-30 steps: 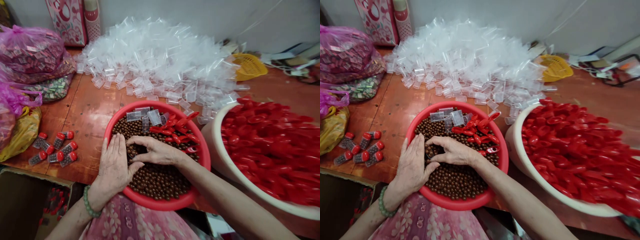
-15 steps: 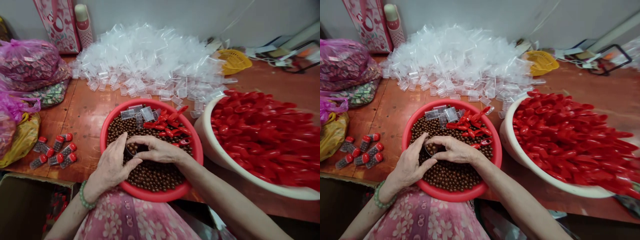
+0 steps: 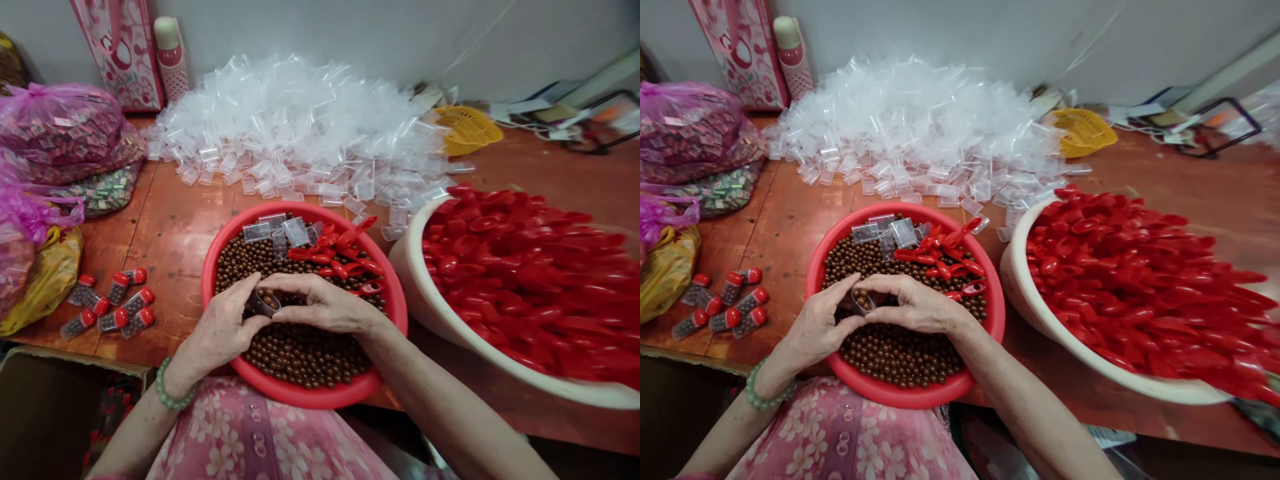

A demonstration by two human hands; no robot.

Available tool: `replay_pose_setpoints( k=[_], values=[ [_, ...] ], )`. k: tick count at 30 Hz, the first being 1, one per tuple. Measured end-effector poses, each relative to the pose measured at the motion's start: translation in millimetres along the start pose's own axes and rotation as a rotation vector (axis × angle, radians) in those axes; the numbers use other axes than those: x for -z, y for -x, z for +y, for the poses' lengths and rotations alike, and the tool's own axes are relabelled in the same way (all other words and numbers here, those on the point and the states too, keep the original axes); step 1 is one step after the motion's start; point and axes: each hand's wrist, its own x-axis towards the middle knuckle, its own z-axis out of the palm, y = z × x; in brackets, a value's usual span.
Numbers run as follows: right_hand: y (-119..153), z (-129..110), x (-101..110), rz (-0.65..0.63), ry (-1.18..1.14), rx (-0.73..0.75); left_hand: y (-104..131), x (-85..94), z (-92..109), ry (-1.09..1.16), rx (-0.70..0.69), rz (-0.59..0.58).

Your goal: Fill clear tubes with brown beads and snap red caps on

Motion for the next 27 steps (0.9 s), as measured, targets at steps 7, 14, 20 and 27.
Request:
replay_pose_setpoints(
  k=[7,14,20,27],
  values=[
    [2.2,-0.7,-5.3,0.072,-0.071,-0.05,-5.5,4.8,4.8,0.14,0.094,-0.093],
    [-2.6,-5.2,-8.1,0.182,0.017,0.054,-10.2,9.0,7.3,0.287,0.162,-0.147],
    [-0.7,-2.3,-11.4,0.253,-0.068,-0.042,-14.2,9.6,8.3,0.299,0.224,-0.178],
    [1.0,-1.2,-11.5,0.306,-0.291,-0.185,-14.7,11.0,7.2,0.34,0.266,-0.192]
  ],
)
